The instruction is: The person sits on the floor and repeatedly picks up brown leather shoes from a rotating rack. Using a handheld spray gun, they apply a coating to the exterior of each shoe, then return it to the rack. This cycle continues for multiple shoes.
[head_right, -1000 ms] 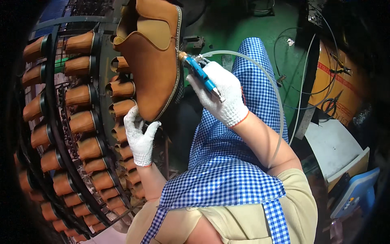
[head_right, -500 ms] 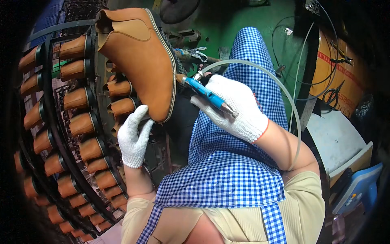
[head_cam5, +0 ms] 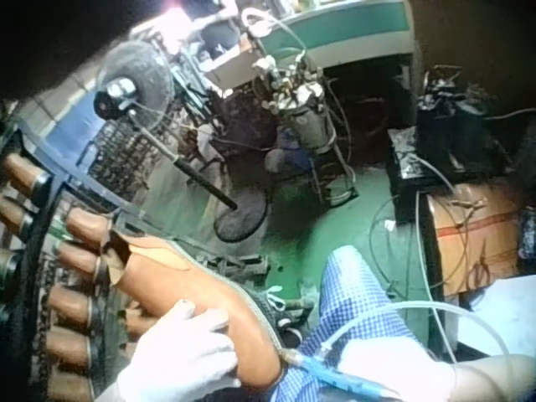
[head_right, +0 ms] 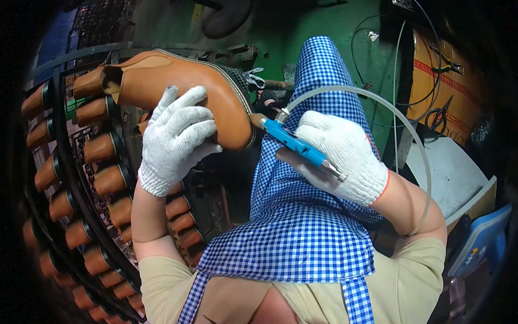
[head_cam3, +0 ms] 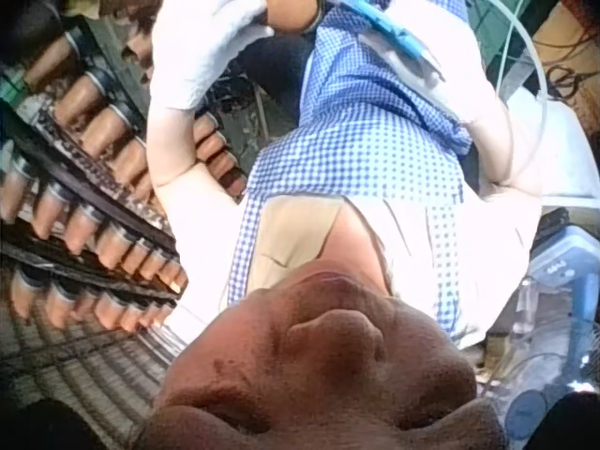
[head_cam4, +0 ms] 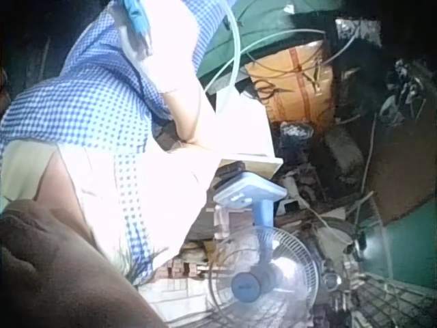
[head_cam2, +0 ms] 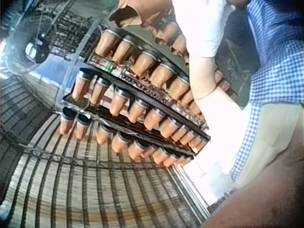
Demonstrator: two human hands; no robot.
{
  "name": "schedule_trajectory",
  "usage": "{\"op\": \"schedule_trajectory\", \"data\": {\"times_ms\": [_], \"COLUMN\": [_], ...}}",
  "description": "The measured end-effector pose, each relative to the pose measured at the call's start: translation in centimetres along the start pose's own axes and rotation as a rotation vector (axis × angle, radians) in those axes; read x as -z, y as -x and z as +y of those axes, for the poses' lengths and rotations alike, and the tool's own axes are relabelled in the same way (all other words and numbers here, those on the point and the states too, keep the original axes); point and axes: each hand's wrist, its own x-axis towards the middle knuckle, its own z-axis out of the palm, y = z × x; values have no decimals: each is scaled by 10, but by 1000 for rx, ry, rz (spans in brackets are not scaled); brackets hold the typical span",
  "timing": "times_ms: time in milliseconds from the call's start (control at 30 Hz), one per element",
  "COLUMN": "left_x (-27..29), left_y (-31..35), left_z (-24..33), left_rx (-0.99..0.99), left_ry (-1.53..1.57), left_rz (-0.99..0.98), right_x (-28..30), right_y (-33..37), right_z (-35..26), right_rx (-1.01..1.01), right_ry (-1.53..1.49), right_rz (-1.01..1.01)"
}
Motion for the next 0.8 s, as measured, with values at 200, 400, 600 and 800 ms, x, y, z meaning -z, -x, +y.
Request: {"op": "schedule_trajectory", "data": {"times_ms": [200,400,600,800], "left_x": [-8,-15,-23,-28], "left_y": [-15,-31,-57,-85], "left_z": [-2,1,-3,-16], "left_rx": [85,209,313,502], "left_ry": [0,-21,-48,-213], "left_rz": [68,170,301,250], "right_x": [7,10,3,-18], "right_y": [5,-5,-28,-64], "right_z": [5,10,18,35], "right_rx": [-10,-28,-27,19], "right_ry": [28,76,118,26], "right_rz": [75,195,318,480]}}
